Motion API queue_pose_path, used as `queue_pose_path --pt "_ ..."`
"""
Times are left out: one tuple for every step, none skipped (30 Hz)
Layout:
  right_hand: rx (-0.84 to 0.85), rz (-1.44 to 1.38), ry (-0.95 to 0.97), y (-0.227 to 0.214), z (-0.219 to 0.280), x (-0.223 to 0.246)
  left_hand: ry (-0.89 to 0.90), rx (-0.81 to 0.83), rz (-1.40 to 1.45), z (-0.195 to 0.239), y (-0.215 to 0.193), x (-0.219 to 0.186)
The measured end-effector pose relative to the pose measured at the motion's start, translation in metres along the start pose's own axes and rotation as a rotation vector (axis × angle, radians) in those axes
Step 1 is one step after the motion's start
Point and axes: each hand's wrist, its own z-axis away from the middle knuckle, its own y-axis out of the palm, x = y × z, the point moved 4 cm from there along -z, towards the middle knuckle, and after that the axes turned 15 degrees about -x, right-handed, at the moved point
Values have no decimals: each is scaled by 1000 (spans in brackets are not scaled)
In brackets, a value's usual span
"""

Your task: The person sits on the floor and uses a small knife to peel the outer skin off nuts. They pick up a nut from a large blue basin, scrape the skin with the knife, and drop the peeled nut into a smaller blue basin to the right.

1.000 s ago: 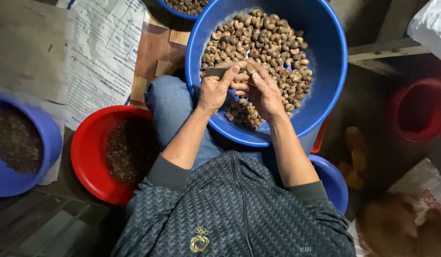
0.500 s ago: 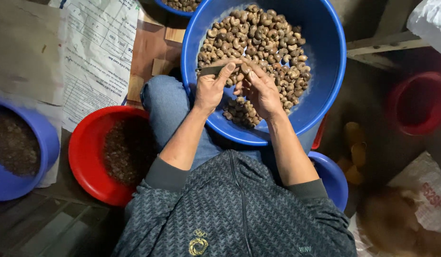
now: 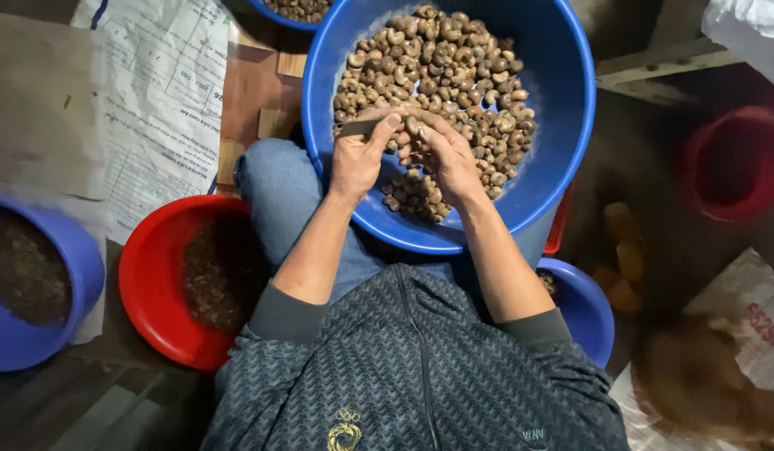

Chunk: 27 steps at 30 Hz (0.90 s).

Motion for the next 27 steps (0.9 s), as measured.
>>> queue_pose_path --pt "-6 0 -4 2 -1 3 -1 7 4 1 -1 0" --pt "-54 16 3 2 -1 5 -31 24 -22 3 -2 1" --pt "-102 31 10 2 -2 7 -61 41 -47 5 -4 3" --pt "-108 30 11 -5 -4 7 -65 45 -47 2 -1 4" --pt "-147 73 -12 -13 -7 7 -72 33 -19 -1 1 4" --pt "-183 117 -31 -20 -9 6 -80 17 8 -4 2 5" --pt "-186 117 -27 -22 1 22 -85 17 7 -5 -1 2" --pt "-263 180 -116 -28 10 41 -210 -49 -28 -5 -6 3" --pt "-340 244 -205 -33 20 60 -335 -116 -64 -4 -12 5" --pt "-343 247 -199 -45 31 72 -342 -118 -64 -4 -11 3" --pt "-461 313 -311 -62 44 90 -340 -130 -71 -4 -11 2" --pt "-583 380 -420 -78 60 106 -342 -140 -79 -2 -10 1" --pt "-590 386 -412 -96 71 113 -354 -138 -81 -4 -10 2" --pt "-637 351 -491 -115 87 122 -393 -118 -98 -3 -11 3" --pt "-684 317 -571 -134 104 133 -432 -99 -115 -1 -11 4" --pt "-693 322 -564 -162 112 121 -442 -93 -117 -1 -10 4" --pt "-800 328 -555 -194 122 109 -404 -91 -128 -2 -10 2" --pt "-905 332 -548 -224 132 99 -362 -89 -137 -4 -9 -1" --pt "-912 336 -545 -252 144 75 -368 -85 -138 -3 -8 -2" --pt "-984 372 -366 -283 152 47 -370 -78 -118 -3 -7 -5" --pt "-1051 405 -185 -314 161 19 -371 -70 -98 -3 -7 -8" --pt "-1050 404 -185 -342 179 -12 -370 -71 -98 -3 -7 -7" --pt "-1024 479 -47 -369 195 -48 -395 -75 -88 -3 -7 -5" --pt "-988 554 94 -397 210 -84 -419 -86 -81 -2 -9 -5" --pt "-979 554 96 -396 220 -94 -418 -94 -85 -3 -9 -7" --pt "-1089 465 215 -397 236 -111 -425 -90 -94 -3 -9 -8" --pt "-1194 372 336 -398 252 -128 -432 -86 -103 -3 -9 -9"
